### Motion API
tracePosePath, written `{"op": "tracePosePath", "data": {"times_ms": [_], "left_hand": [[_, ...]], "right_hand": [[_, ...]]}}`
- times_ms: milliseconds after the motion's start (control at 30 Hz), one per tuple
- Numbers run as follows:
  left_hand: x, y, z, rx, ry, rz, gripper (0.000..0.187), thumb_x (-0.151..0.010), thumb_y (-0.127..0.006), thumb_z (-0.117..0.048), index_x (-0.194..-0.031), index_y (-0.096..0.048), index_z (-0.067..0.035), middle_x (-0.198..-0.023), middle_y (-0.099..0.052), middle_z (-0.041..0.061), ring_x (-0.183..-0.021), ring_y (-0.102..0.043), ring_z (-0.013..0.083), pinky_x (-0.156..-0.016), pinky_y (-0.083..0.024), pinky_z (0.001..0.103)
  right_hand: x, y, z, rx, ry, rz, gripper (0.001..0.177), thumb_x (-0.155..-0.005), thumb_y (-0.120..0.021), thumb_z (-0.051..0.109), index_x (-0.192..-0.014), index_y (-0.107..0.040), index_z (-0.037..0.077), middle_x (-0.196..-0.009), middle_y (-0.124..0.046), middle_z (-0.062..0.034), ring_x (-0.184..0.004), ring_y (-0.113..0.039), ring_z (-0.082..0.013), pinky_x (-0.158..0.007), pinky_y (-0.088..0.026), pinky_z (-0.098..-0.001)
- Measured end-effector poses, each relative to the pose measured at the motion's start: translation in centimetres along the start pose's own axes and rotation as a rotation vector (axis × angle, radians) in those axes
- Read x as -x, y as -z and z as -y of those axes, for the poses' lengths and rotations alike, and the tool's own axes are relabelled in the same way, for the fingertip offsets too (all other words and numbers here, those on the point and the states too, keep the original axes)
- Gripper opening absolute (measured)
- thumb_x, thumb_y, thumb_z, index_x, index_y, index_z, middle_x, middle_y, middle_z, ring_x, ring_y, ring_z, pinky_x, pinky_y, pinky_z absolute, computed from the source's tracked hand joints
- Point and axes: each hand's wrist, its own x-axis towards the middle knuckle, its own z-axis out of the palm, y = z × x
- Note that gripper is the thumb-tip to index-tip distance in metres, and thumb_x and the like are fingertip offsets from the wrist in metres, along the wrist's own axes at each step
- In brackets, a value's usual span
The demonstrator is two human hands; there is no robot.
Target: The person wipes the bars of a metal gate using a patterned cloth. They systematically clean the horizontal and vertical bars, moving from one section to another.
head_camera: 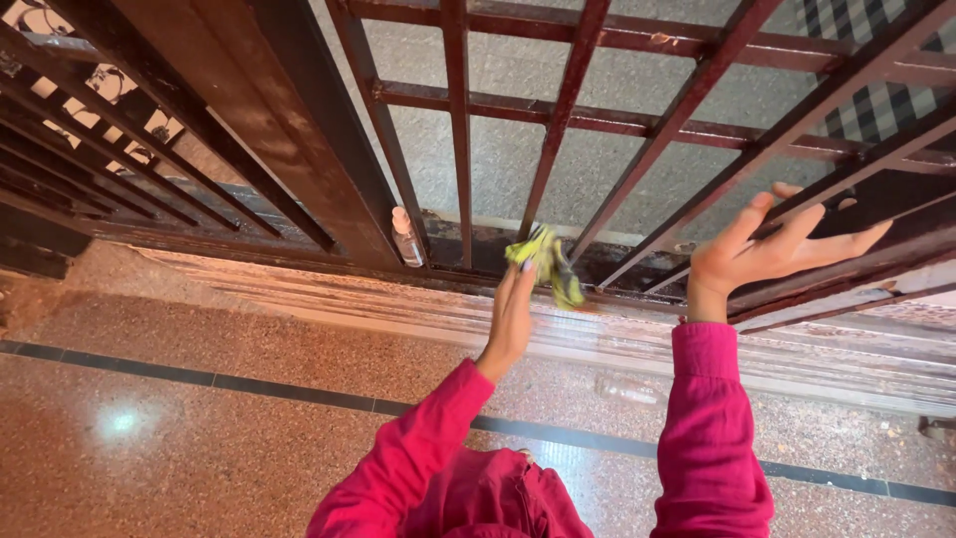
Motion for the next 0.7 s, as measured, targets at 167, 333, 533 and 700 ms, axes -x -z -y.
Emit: {"op": "tracePosePath", "data": {"times_ms": [167,333,533,700], "left_hand": [[-4.0,-3.5,-3.4,0.136,-0.099,0.268,0.05,-0.113,-0.035,-0.028,-0.152,-0.041,0.003,-0.153,-0.049,0.011,-0.145,-0.043,0.0208,-0.124,-0.027,0.034],[-7.7,-3.7,-4.3,-0.268,-0.656,0.197,0.055,-0.119,-0.033,-0.035,-0.156,-0.043,0.005,-0.153,-0.051,0.008,-0.143,-0.048,0.0194,-0.126,-0.033,0.029],[-9.2,-4.3,-5.8,0.677,-0.142,0.412,0.064,-0.118,-0.028,-0.047,-0.154,-0.044,0.004,-0.156,-0.049,0.01,-0.142,-0.047,0.0199,-0.126,-0.031,0.036],[-9.2,-4.0,-5.3,0.617,-0.148,0.394,0.074,-0.115,-0.024,-0.053,-0.162,-0.028,0.003,-0.162,-0.038,0.009,-0.148,-0.038,0.019,-0.127,-0.025,0.035]], "right_hand": [[-0.5,0.2,1.3,0.091,0.009,-0.013,0.019,-0.106,-0.058,0.013,-0.104,-0.061,-0.005,-0.164,-0.014,-0.0225,-0.12,-0.055,-0.0277,-0.089,-0.052,-0.0352],[-0.3,0.5,1.6,0.198,0.014,-0.004,0.023,-0.11,-0.061,0.019,-0.109,-0.065,-0.004,-0.163,-0.013,-0.0257,-0.14,-0.042,-0.0343,-0.107,-0.051,-0.0411],[-0.9,0.2,1.0,0.006,0.039,-0.004,0.046,-0.106,-0.059,0.022,-0.139,-0.061,-0.01,-0.167,-0.011,-0.0256,-0.119,-0.061,-0.0273,-0.096,-0.061,-0.0374],[-0.9,0.1,0.8,-0.002,0.087,-0.022,0.043,-0.108,-0.059,0.02,-0.139,-0.061,-0.009,-0.166,-0.013,-0.0221,-0.124,-0.059,-0.0287,-0.093,-0.061,-0.0361]]}}
